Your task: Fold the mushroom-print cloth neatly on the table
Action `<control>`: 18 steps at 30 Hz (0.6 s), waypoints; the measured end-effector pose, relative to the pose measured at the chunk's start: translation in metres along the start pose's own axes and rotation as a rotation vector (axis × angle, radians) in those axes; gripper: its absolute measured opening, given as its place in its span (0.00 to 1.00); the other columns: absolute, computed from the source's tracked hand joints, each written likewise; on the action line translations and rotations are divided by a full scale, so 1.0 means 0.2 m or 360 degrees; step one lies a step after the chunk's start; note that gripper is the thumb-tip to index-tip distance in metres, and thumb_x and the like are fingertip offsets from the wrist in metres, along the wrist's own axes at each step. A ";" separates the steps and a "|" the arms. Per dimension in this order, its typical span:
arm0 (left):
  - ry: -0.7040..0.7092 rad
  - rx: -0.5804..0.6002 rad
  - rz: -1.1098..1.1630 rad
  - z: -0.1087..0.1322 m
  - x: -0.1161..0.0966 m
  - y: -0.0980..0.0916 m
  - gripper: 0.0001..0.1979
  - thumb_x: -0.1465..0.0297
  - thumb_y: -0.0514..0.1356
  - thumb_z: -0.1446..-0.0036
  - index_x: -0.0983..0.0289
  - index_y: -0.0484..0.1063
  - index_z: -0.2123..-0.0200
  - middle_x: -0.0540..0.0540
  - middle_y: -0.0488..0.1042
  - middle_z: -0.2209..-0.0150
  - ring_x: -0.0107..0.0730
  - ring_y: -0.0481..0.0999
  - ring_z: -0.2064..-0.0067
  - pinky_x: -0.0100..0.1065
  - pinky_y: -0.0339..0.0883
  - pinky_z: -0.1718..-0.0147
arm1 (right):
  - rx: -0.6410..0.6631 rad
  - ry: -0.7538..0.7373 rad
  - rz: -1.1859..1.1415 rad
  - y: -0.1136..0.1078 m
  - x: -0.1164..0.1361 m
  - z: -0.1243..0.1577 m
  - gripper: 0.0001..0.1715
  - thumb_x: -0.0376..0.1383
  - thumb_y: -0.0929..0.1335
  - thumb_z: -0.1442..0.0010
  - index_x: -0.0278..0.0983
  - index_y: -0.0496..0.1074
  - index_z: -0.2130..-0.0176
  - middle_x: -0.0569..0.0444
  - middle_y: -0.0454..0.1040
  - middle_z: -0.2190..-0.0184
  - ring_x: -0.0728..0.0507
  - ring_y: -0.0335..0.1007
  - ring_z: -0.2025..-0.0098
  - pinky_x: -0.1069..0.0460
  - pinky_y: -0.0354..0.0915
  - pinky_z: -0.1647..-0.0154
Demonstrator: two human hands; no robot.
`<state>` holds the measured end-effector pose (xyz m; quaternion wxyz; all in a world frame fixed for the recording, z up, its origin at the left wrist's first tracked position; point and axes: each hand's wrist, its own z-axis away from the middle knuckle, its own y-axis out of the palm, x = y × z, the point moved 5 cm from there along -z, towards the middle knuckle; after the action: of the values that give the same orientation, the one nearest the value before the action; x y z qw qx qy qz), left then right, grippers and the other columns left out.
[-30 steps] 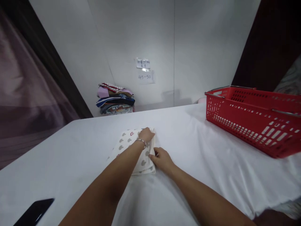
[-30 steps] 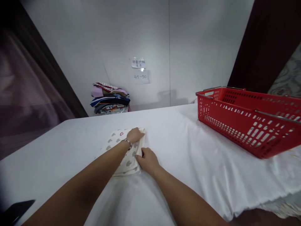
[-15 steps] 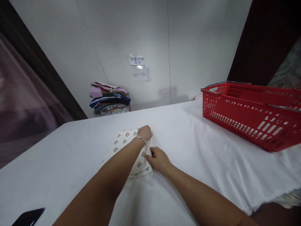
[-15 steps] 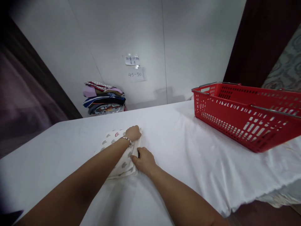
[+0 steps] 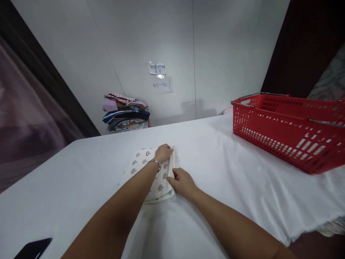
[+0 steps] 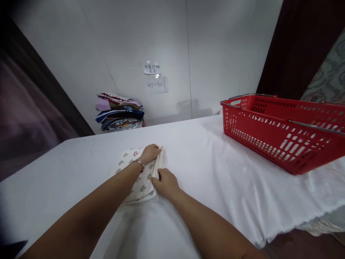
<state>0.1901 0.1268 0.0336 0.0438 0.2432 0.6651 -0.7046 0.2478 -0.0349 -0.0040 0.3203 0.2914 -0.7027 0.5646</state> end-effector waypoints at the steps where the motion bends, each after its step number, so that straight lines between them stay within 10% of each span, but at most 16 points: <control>1: 0.0014 0.0007 0.0034 0.00 0.00 0.01 0.13 0.64 0.55 0.47 0.64 0.72 0.61 0.56 0.78 0.66 0.33 0.76 0.66 0.28 0.64 0.67 | -0.0002 -0.0008 -0.0004 0.00 0.00 0.00 0.11 0.43 0.65 0.45 0.38 0.67 0.69 0.57 0.65 0.71 0.50 0.58 0.71 0.55 0.50 0.71; 12: 0.0583 -0.0322 -0.0281 0.11 -0.01 0.05 0.15 0.70 0.49 0.41 0.60 0.66 0.52 0.56 0.67 0.47 0.38 0.62 0.45 0.39 0.54 0.46 | -0.0033 -0.0022 0.0015 0.00 -0.01 0.00 0.11 0.43 0.65 0.44 0.38 0.66 0.70 0.57 0.65 0.72 0.50 0.58 0.71 0.55 0.52 0.70; 18: 0.0588 -0.0171 -0.0447 0.06 0.02 0.14 0.20 0.69 0.42 0.38 0.63 0.59 0.45 0.58 0.60 0.41 0.40 0.54 0.39 0.48 0.44 0.42 | -0.0089 -0.0087 0.0044 -0.02 0.02 0.02 0.12 0.41 0.64 0.43 0.39 0.67 0.59 0.54 0.68 0.65 0.47 0.63 0.66 0.53 0.58 0.67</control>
<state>0.1937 0.1124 0.0072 -0.1643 0.2705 0.7257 -0.6108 0.2478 -0.0395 0.0002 0.3013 0.2879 -0.7306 0.5408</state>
